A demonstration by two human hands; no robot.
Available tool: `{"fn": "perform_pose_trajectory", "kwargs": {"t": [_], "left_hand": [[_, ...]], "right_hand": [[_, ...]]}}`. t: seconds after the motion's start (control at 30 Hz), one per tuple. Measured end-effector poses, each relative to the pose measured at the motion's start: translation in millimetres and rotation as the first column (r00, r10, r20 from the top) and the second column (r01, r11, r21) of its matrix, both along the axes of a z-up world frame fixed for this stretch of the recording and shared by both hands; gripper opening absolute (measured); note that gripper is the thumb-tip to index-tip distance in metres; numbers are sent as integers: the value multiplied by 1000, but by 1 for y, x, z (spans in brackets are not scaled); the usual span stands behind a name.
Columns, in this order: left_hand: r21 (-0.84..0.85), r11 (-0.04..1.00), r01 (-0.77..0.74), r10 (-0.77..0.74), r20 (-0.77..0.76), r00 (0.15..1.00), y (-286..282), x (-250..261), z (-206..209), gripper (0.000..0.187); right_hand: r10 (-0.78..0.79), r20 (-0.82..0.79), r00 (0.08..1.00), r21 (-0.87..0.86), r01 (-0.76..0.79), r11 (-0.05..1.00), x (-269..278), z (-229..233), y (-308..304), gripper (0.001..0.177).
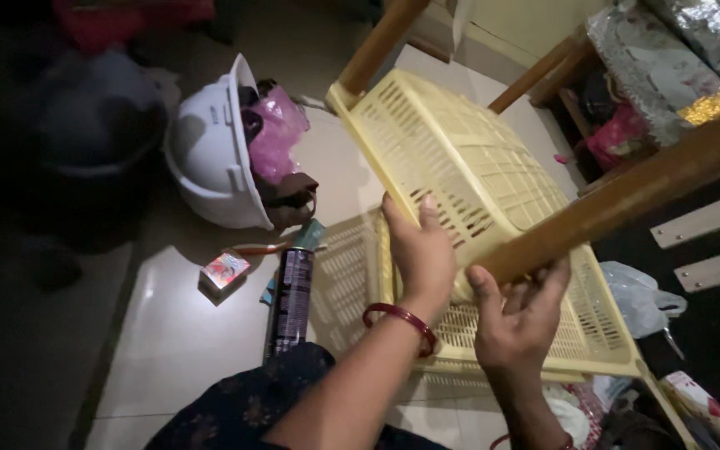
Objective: The person assembles a yellow plastic basket by inserting wooden dowels into the basket's corner holes. They repeatedly insert and remove the dowels, adjusting the basket's orientation to fit each piece.
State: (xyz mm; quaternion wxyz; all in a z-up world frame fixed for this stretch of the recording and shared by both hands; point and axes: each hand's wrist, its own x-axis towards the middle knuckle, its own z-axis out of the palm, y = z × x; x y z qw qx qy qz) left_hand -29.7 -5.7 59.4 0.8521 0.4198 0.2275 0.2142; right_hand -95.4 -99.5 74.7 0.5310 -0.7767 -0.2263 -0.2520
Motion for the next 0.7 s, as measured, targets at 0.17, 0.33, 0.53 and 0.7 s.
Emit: {"fn": "perform_pose_trajectory", "kwargs": {"t": [0.17, 0.33, 0.53, 0.7], "left_hand": [[-173, 985, -15, 21, 30, 999, 11, 3, -4, 56], [-109, 993, 38, -38, 4, 999, 8, 0, 1, 59], [-172, 984, 50, -41, 52, 998, 6, -13, 14, 53], [-78, 993, 89, -92, -41, 995, 8, -12, 12, 57]], "right_hand": [[-33, -287, 957, -79, 11, 997, 5, 32, 0, 84], [-64, -491, 869, -79, 29, 996, 5, 45, -15, 51], [-86, -353, 932, -86, 59, 995, -3, 28, -24, 43], [-26, -300, 954, 3, 28, 1000, -3, 11, -19, 48]]}}
